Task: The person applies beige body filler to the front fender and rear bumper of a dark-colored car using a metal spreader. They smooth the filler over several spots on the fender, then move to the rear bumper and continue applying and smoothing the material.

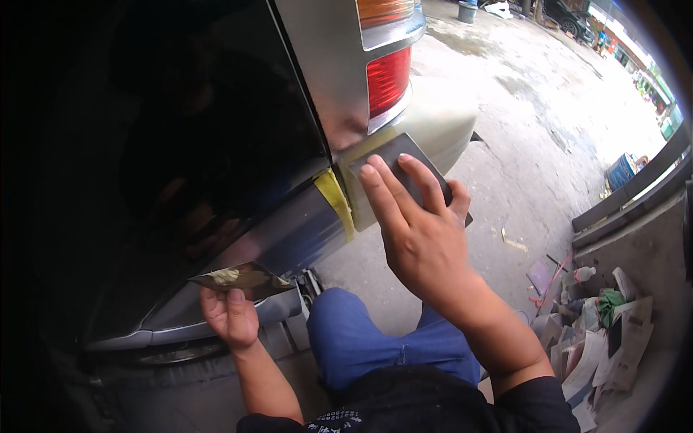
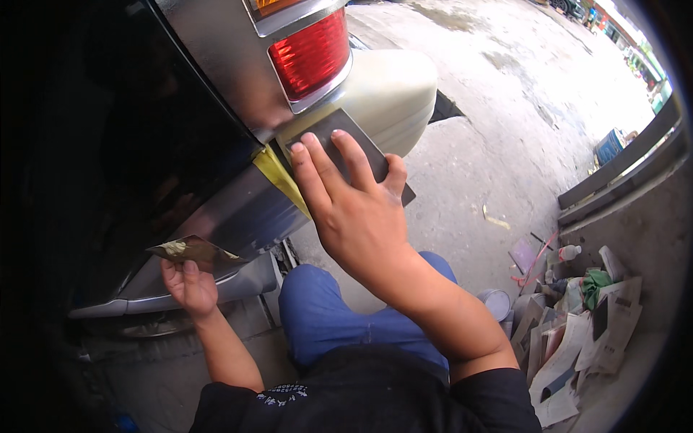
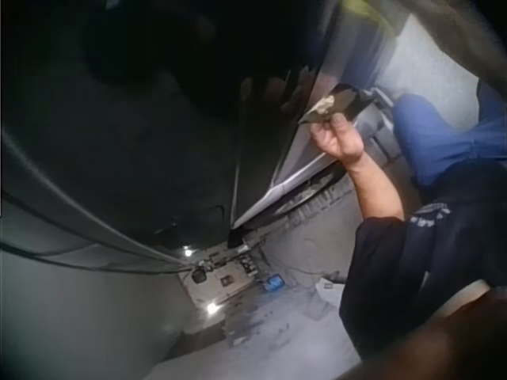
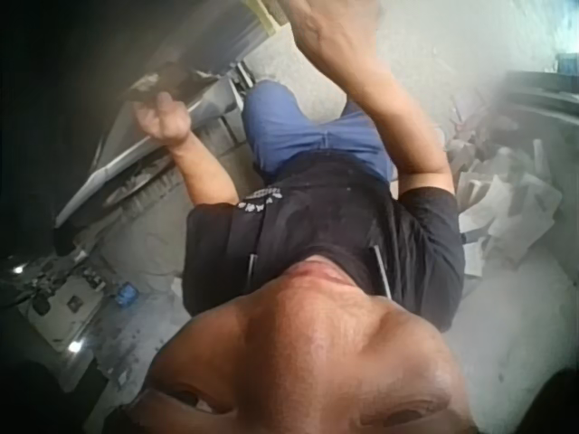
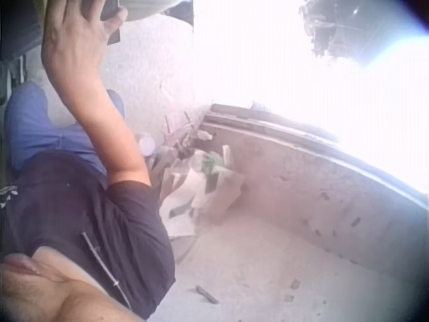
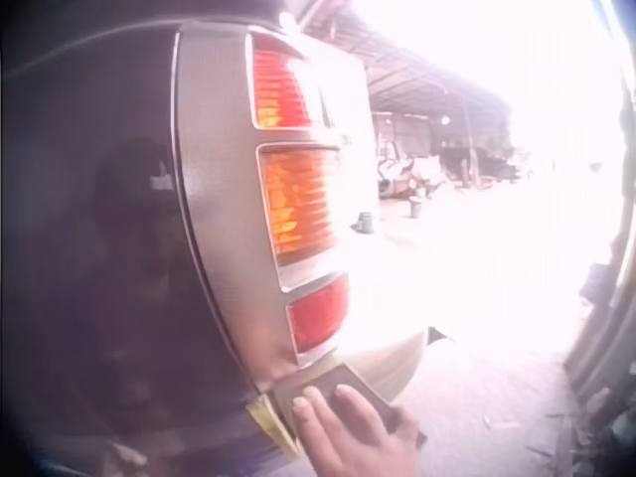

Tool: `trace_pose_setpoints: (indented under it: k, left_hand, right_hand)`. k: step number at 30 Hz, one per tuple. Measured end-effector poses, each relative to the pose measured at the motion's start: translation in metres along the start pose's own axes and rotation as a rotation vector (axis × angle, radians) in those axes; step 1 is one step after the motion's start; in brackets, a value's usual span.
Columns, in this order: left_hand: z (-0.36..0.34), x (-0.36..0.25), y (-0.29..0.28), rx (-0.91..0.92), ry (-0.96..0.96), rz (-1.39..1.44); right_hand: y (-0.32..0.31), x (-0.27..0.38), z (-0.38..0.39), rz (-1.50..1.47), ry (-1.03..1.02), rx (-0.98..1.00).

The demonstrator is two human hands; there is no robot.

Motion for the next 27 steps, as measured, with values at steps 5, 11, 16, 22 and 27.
trace_pose_setpoints:
  k: [5, 11, 16, 22, 27]
  left_hand:
    - [-0.001, 0.000, 0.001, -0.027, 0.002, -0.010]
    - [0.001, -0.001, 0.003, -0.049, 0.005, 0.002]
    - [0.000, 0.001, 0.002, -0.057, 0.008, -0.024]
    - [0.000, -0.001, 0.003, -0.052, 0.012, -0.033]
    - [-0.002, 0.001, 0.004, -0.059, -0.005, -0.037]
  right_hand:
    - [0.003, 0.007, -0.003, 0.008, 0.003, 0.131]
    - [0.015, -0.005, 0.015, -0.013, 0.007, 0.082]
    - [-0.013, -0.032, -0.011, -0.016, 0.101, 0.034]
    - [-0.004, -0.008, -0.007, -0.080, 0.042, 0.146]
    - [0.013, -0.009, 0.011, -0.049, 0.025, 0.148]
Point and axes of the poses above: each hand's wrist, its own z-axis away from the middle knuckle, its own y-axis out of the palm, x = y × z, the point moved 6 cm from there along -z, towards the middle knuckle, and after that the axes turned 11 degrees about x, right-handed, at the moved point
